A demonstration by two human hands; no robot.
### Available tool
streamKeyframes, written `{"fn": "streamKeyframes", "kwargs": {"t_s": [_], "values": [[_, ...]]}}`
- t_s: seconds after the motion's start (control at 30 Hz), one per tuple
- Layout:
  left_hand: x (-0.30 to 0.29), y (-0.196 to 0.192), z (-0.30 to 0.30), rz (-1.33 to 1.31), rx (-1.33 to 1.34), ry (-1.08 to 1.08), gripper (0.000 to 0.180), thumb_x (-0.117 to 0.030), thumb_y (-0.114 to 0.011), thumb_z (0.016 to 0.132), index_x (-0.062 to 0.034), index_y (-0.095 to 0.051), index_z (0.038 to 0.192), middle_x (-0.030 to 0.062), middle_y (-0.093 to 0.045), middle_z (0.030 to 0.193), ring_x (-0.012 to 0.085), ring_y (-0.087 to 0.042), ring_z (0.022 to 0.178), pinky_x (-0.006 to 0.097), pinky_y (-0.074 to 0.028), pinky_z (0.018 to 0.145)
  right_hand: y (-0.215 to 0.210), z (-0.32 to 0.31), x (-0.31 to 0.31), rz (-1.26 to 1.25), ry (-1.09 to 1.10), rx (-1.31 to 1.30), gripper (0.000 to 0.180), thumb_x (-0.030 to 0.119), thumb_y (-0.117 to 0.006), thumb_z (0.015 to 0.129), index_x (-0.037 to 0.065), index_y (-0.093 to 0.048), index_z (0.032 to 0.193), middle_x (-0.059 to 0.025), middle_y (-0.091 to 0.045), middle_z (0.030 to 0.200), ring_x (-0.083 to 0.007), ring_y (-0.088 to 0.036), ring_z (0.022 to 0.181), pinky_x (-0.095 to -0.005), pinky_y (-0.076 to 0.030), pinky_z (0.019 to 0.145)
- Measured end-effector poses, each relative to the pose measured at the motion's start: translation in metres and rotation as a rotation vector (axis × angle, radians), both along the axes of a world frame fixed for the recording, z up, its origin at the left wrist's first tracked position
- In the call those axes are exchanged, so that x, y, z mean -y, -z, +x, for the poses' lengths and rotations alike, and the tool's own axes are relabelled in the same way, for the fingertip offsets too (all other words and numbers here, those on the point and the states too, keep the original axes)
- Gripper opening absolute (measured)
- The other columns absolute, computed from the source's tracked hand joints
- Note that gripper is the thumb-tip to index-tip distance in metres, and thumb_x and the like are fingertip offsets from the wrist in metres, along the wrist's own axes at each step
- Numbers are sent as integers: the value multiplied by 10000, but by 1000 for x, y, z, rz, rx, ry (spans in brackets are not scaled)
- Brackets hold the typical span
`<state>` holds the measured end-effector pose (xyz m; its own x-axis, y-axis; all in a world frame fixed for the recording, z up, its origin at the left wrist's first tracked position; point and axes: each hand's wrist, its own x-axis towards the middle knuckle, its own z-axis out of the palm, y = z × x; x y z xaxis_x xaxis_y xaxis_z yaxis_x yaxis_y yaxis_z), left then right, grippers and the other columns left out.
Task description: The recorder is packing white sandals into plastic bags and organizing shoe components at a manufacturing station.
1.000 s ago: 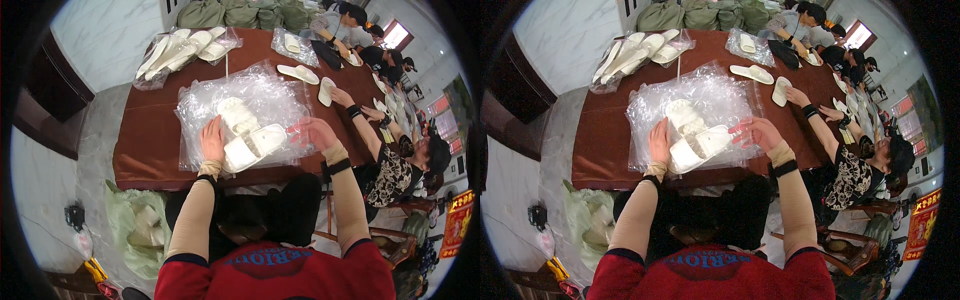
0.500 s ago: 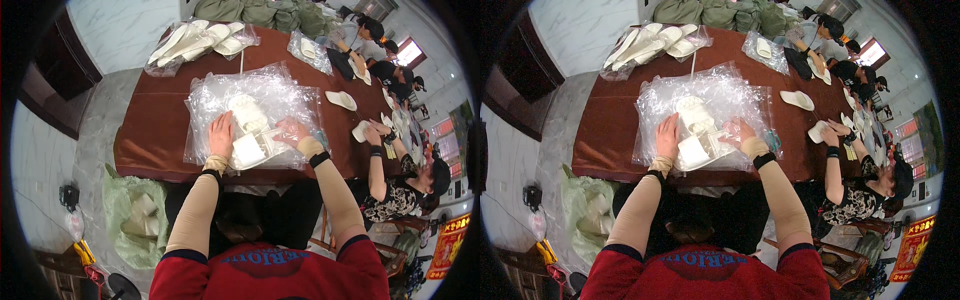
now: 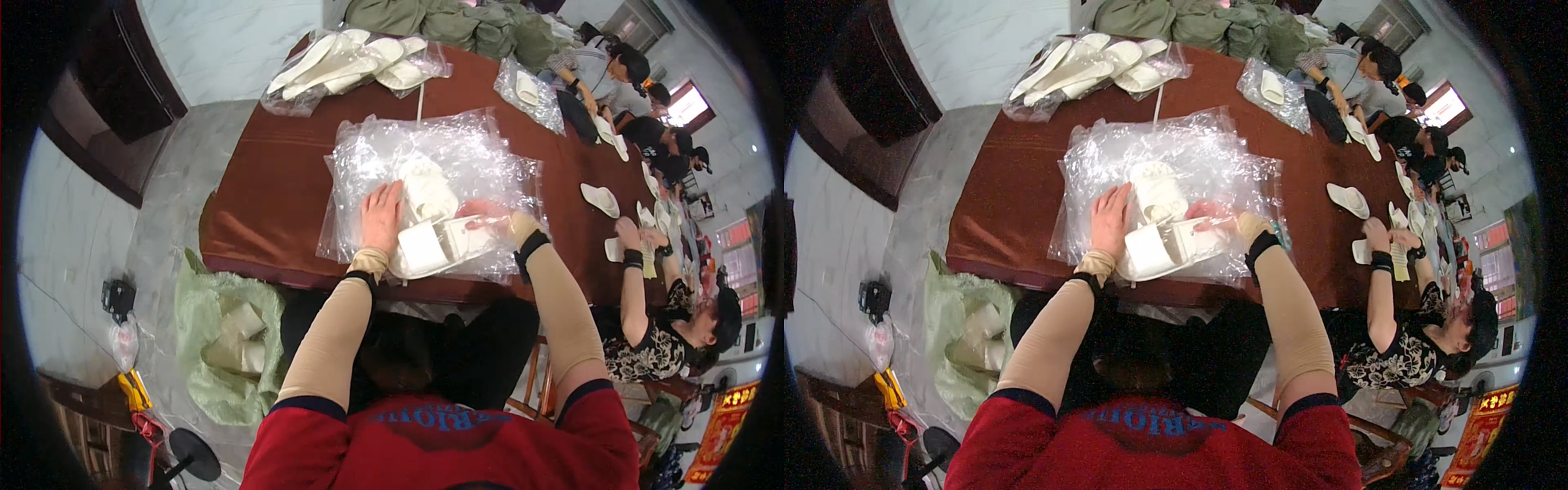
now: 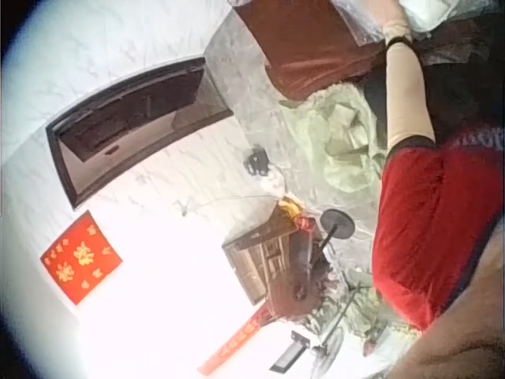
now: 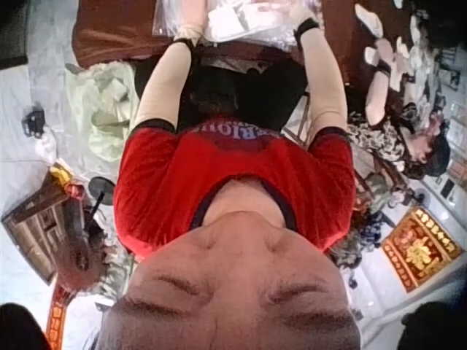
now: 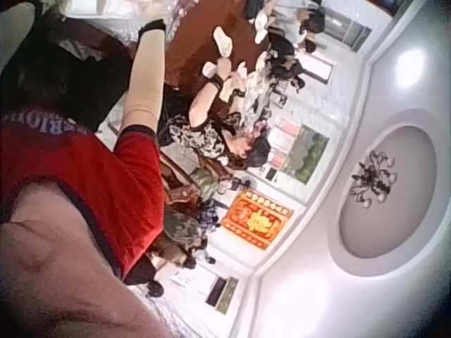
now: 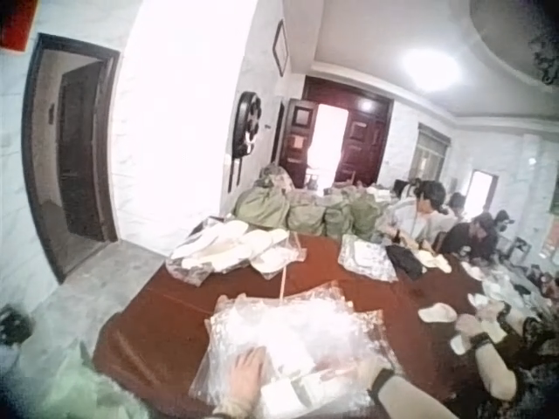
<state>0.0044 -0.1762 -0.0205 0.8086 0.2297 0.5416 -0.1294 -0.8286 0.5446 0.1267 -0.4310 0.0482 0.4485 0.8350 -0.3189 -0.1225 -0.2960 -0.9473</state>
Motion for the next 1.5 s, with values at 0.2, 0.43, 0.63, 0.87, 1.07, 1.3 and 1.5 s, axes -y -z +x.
{"fn": "streamKeyframes", "kwargs": {"t_s": [0.2,0.43,0.63,0.87,1.07,1.3,1.5], "values": [[-15,12,-9,77,11,-13,452,-42,-480,822,-54,-482,1274,100,-542,1265,291,-455,1212,428,-312,1017,-86,-51,-29,-590,63,646,380,175,-708,775,6,-597,1096,-109,-637,1019,-211,-589,944,-327,-451,867],[3,-3,0,119,36,-9,398,-60,-471,850,-62,-514,1246,87,-558,1256,290,-462,1205,422,-322,1010,-33,-38,4,-163,8,241,428,182,-695,790,0,-596,1165,-117,-614,1133,-179,-548,1053,-298,-409,933],[5,4,3,132,-32,-20,431,-57,-478,839,-93,-507,1267,67,-554,1272,273,-451,1225,419,-307,1027,-79,-26,50,-351,23,411,385,119,-671,763,34,-631,1137,-55,-660,1039,-158,-589,936,-277,-443,861],[-2,0,-5,196,-40,-23,487,-45,-494,808,-104,-491,1292,59,-551,1280,265,-430,1248,418,-306,1030,-194,-31,133,-657,-22,510,473,297,-710,675,73,-673,1090,-95,-636,994,-217,-556,983,-315,-393,904],[0,2,-1,157,-61,-48,443,-74,-494,847,-96,-491,1289,74,-549,1281,271,-444,1235,428,-312,1023,-198,13,254,-668,219,428,397,88,-639,711,58,-659,1107,-48,-660,1046,-162,-573,1003,-274,-407,912],[11,-39,-3,212,44,-87,402,-98,-495,894,-72,-479,1295,102,-563,1247,258,-496,1186,420,-334,993,-143,-40,167,-174,736,762,320,196,-499,907,52,-567,1185,-66,-573,1173,-185,-542,1041,-297,-410,925],[15,-89,-1,-27,98,6,422,-87,-483,902,-71,-450,1322,89,-544,1270,247,-500,1182,443,-342,962,-91,-95,74,-368,300,1370,503,243,-622,828,198,-499,1313,-125,-386,1387,-339,-389,1236,-425,-320,1037]]}}
